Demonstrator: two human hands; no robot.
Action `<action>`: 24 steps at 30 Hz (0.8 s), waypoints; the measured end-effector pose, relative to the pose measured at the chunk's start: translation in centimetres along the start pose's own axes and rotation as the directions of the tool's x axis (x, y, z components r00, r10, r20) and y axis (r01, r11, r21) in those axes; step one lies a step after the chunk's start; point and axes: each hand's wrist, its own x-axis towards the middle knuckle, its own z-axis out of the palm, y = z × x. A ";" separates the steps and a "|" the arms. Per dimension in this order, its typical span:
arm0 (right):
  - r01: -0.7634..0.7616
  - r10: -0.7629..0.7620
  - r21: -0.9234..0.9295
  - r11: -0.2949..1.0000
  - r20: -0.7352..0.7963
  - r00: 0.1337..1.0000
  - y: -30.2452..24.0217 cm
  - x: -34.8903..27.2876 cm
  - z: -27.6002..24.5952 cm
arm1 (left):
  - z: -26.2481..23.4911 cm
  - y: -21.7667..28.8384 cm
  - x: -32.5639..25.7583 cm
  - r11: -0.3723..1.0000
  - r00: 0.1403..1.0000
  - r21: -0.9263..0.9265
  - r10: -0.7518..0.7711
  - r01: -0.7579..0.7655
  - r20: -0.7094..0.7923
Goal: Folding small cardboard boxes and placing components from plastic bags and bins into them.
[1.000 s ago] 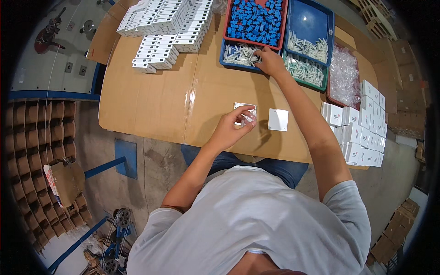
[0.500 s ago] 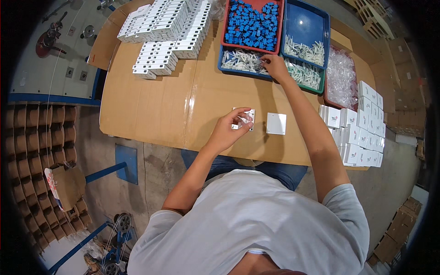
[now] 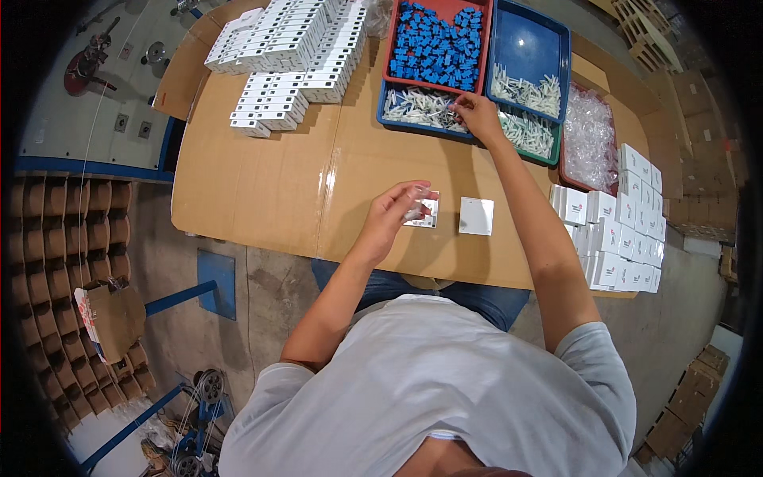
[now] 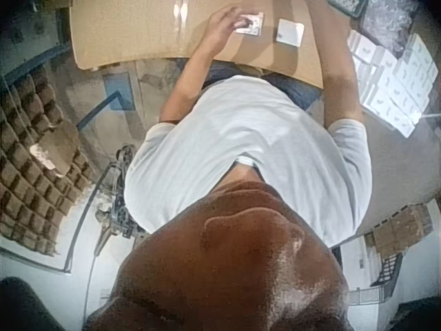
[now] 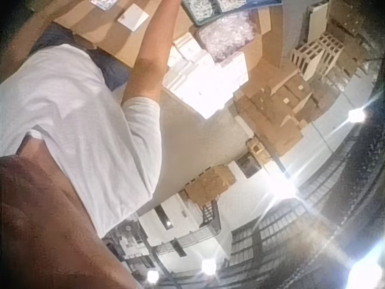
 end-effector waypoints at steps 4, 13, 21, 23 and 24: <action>0.071 -0.077 -0.064 0.995 -0.093 0.993 -0.7 -0.4 0.3 | -0.1 0.6 -0.2 0.983 0.999 -0.183 -0.020 0.016 -0.024; 0.013 0.053 0.422 0.907 -0.142 0.988 -5.3 -6.3 -0.9 | 0.5 2.1 -0.5 0.950 1.000 -0.313 -0.019 0.016 -0.007; -0.020 -0.011 0.508 0.861 0.057 0.998 -12.5 -15.8 -3.3 | 2.0 2.2 0.1 0.963 0.999 -0.267 -0.034 0.044 0.043; 0.016 -0.048 0.455 0.891 0.059 0.997 -13.3 -16.7 -3.8 | 2.5 2.1 0.2 0.968 0.997 -0.245 -0.038 0.052 0.060; 0.059 -0.092 0.399 0.915 0.065 0.994 -13.3 -17.0 -4.0 | 2.6 2.0 0.5 0.966 0.996 -0.250 -0.044 0.063 0.083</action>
